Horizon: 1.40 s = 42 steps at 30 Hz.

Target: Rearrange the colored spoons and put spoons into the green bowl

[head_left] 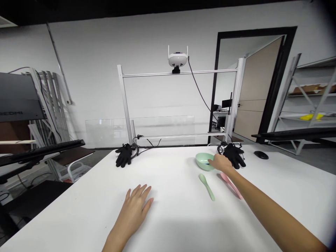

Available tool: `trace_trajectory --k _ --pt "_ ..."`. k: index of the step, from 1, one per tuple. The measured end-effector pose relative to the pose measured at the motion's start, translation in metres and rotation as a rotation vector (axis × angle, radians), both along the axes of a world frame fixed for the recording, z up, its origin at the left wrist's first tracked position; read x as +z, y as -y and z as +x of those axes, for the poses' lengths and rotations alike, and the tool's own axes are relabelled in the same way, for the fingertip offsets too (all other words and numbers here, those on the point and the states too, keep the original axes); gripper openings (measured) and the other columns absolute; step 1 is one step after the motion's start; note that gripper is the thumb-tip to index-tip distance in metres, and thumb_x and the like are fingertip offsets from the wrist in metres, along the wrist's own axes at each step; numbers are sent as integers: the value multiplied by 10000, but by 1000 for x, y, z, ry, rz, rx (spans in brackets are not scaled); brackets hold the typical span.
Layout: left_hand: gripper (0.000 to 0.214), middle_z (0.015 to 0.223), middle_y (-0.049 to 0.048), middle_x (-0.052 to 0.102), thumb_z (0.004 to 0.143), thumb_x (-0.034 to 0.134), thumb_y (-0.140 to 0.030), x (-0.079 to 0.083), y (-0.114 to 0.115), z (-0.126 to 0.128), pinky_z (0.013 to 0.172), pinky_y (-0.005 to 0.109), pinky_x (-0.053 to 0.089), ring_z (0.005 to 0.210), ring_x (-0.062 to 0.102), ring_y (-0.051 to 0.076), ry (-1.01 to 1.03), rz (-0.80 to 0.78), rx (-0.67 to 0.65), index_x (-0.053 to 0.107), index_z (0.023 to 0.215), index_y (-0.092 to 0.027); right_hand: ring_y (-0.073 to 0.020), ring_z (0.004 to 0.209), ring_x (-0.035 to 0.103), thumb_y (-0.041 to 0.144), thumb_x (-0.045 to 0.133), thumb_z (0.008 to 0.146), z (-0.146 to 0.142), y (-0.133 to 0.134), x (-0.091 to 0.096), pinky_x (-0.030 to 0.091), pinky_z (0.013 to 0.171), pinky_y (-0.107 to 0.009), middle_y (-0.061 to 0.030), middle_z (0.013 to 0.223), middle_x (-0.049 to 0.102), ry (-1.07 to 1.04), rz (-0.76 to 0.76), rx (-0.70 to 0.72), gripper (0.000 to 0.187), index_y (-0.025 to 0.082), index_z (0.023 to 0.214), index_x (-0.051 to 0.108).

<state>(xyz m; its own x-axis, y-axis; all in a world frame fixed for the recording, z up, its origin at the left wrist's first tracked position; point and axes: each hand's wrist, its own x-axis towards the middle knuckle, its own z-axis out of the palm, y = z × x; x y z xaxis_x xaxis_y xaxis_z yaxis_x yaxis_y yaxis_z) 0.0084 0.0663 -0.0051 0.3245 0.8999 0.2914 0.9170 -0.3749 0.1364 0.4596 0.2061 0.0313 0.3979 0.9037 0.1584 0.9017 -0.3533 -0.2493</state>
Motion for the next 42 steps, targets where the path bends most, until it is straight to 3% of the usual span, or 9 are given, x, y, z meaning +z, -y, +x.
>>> trace_trajectory --k 9,14,22,28,32,42 --pt "535 1554 86 538 1046 367 -485 7 1 4 1208 614 300 1486 409 334 -23 -16 1 538 1490 -240 -335 1094 679 515 450 962 -8 60 17 484 809 -357 -187 1186 722 43 97 100 505 150 1214 693" --pt "532 1547 93 545 1049 361 -476 9 0 7 1204 621 302 1481 417 335 -22 8 -10 533 1493 -240 -310 1166 641 509 419 983 -18 96 8 481 843 -341 -167 1273 695 38 213 189 512 152 1261 660" --pt "519 1539 78 556 1045 373 -487 8 0 9 1202 612 313 1478 421 334 -10 32 -19 544 1481 -264 -306 1183 628 516 409 975 -25 139 -17 496 879 -364 -129 1264 703 -19 235 225 484 192 1236 655" --pt "523 1547 78 547 1047 367 -486 8 2 9 1209 602 303 1484 414 327 -17 29 -14 533 1490 -264 -301 1308 577 534 410 968 -27 155 -36 501 990 -383 -118 1434 622 -66 222 213 508 203 1281 633" --pt "526 1548 83 545 1047 368 -484 8 2 9 1205 612 305 1484 413 331 -17 26 -17 534 1490 -254 -295 1286 590 533 402 967 -30 160 -43 532 949 -390 -90 1545 526 -78 194 208 493 214 1264 631" --pt "529 1552 81 541 1053 352 -479 6 1 9 1208 611 300 1484 414 324 -35 26 -11 526 1497 -247 -291 1251 616 532 402 964 -29 160 -48 553 905 -384 -99 1498 575 -47 250 226 480 209 1207 662"
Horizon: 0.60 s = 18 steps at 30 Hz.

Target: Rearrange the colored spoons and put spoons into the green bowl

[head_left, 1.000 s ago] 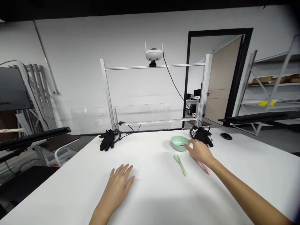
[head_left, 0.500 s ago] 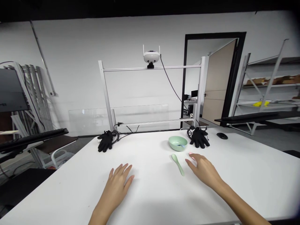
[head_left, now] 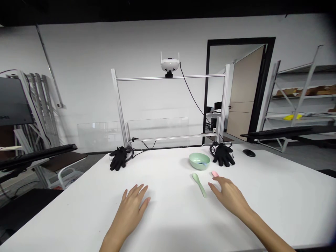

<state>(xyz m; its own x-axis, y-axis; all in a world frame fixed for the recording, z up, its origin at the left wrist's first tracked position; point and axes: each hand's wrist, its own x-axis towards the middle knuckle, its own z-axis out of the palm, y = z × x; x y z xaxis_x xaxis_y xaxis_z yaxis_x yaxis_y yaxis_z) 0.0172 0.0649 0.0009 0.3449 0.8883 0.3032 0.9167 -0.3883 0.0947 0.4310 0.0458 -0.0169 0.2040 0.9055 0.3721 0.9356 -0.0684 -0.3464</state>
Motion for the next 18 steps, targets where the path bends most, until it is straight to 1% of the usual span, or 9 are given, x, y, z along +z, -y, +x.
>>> trace_trajectory --k 5,9,11,14,18 --pt "526 1545 81 549 1050 371 -485 -1 -1 1 1204 615 308 1477 425 330 9 7 -5 533 1491 -250 -295 1219 631 549 407 961 3 -3 -2 557 856 -382 -107 1477 591 -7 16 1 506 205 1225 669" --pt "522 1545 78 549 1051 369 -489 -1 -1 0 1202 614 311 1476 426 329 12 11 -9 534 1491 -261 -306 1227 617 525 401 974 6 -14 5 529 889 -389 -134 1362 666 6 -3 -9 518 178 1251 667" --pt "517 1542 77 553 1049 377 -489 -1 0 -1 1198 615 317 1475 428 329 16 19 -9 536 1488 -267 -307 1179 638 505 405 979 10 -25 12 519 859 -377 -147 1255 711 33 -22 -14 502 166 1232 675" --pt "518 1541 79 554 1048 379 -485 -2 -1 -1 1196 622 319 1476 426 332 13 14 -7 536 1489 -261 -303 1091 672 485 420 981 15 -48 27 499 792 -354 -157 1143 734 79 -53 -33 486 148 1218 677" --pt "523 1546 82 547 1050 372 -480 -2 -1 -1 1199 626 315 1478 423 335 15 3 -7 533 1493 -253 -298 1051 687 483 438 981 20 -83 46 480 780 -336 -170 1127 735 123 -119 -68 482 143 1219 683"
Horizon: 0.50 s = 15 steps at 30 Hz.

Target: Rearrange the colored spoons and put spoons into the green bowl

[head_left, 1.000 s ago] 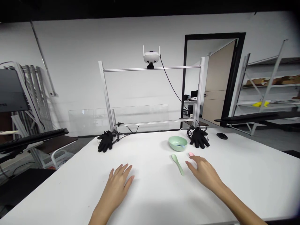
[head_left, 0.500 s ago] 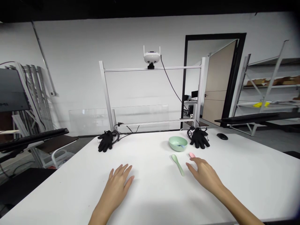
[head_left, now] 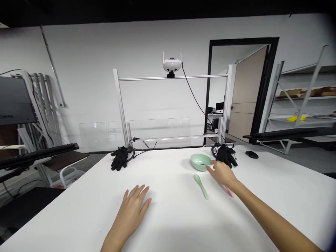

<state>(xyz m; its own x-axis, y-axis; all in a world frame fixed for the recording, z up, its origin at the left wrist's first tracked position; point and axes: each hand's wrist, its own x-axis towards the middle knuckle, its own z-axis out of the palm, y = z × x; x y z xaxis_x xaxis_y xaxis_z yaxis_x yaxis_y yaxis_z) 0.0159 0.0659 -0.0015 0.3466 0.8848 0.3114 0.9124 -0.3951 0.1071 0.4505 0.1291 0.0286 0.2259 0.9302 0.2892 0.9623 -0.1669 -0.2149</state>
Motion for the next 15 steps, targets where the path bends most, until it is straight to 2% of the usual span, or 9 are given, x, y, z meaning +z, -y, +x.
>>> trace_trajectory --k 6,10,15 --pt "533 1552 82 539 1051 364 -484 2 1 1 1204 621 312 1481 417 333 -7 -21 12 531 1496 -243 -336 1102 678 466 460 961 1 -44 16 492 830 -376 -202 1192 715 4 -111 -50 476 136 1207 700" --pt "542 1559 83 530 1053 355 -489 4 2 2 1206 620 309 1483 415 330 -10 -39 13 528 1500 -235 -348 1106 681 461 480 951 3 -65 14 509 843 -394 -231 1196 703 2 -180 -86 474 113 1176 710" --pt "527 1551 82 541 1050 367 -482 3 1 -1 1202 621 314 1480 420 332 -7 -39 21 543 1487 -246 -359 1146 671 459 570 908 7 -80 5 523 872 -410 -258 1245 679 -17 -238 -113 505 90 1236 679"
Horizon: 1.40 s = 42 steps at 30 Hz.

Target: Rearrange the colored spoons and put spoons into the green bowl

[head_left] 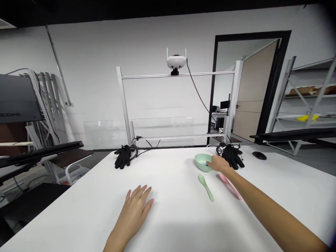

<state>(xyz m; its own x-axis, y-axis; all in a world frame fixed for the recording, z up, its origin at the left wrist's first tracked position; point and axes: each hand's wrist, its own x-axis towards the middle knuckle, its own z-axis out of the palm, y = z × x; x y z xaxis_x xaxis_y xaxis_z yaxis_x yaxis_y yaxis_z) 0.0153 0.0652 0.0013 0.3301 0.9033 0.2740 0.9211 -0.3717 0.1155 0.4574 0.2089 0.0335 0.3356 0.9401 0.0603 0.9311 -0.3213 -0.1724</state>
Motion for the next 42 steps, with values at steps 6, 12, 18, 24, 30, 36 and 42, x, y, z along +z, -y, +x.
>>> trace_trajectory --k 6,12,18,24,30,36,42 --pt "516 1545 82 548 1048 378 -475 -2 -2 -3 1201 620 314 1478 424 332 9 -2 3 547 1483 -255 -341 1155 672 415 635 865 2 -6 -9 526 890 -379 -245 1272 677 -23 0 -12 508 97 1258 678" --pt "519 1546 87 547 1048 376 -475 -2 -2 -2 1204 623 306 1480 419 332 21 -12 4 546 1483 -248 -319 1126 689 420 649 859 -2 -6 -9 522 882 -353 -248 1231 692 -23 12 -18 489 104 1229 696" --pt "514 1535 81 561 1049 376 -491 -6 -3 -4 1196 619 318 1468 436 337 29 15 -11 552 1478 -270 -340 1101 691 362 534 920 3 8 -2 511 833 -361 -244 1173 706 -4 30 -2 414 89 1178 707" --pt "509 1534 81 562 1049 378 -485 -4 -2 -1 1196 612 318 1469 435 334 33 31 -20 555 1475 -268 -341 1024 699 392 482 935 16 39 11 486 793 -359 -211 1070 729 -3 87 -7 392 117 1024 746" --pt "524 1538 89 556 1049 371 -490 -1 0 3 1197 619 312 1474 428 336 16 14 -20 545 1484 -252 -329 947 696 423 431 952 32 78 17 463 739 -360 -182 992 735 13 163 -33 406 153 991 731" --pt "535 1547 92 545 1050 369 -489 0 2 4 1203 620 301 1479 418 336 9 11 -23 535 1493 -238 -315 896 683 421 427 946 60 105 -4 453 694 -349 -175 990 723 7 127 -105 379 170 967 709" --pt "526 1536 92 558 1045 380 -488 2 2 4 1195 621 313 1469 434 339 14 21 -30 546 1485 -251 -318 877 678 402 398 955 87 117 -40 459 678 -361 -178 997 712 8 74 -159 372 170 911 685"
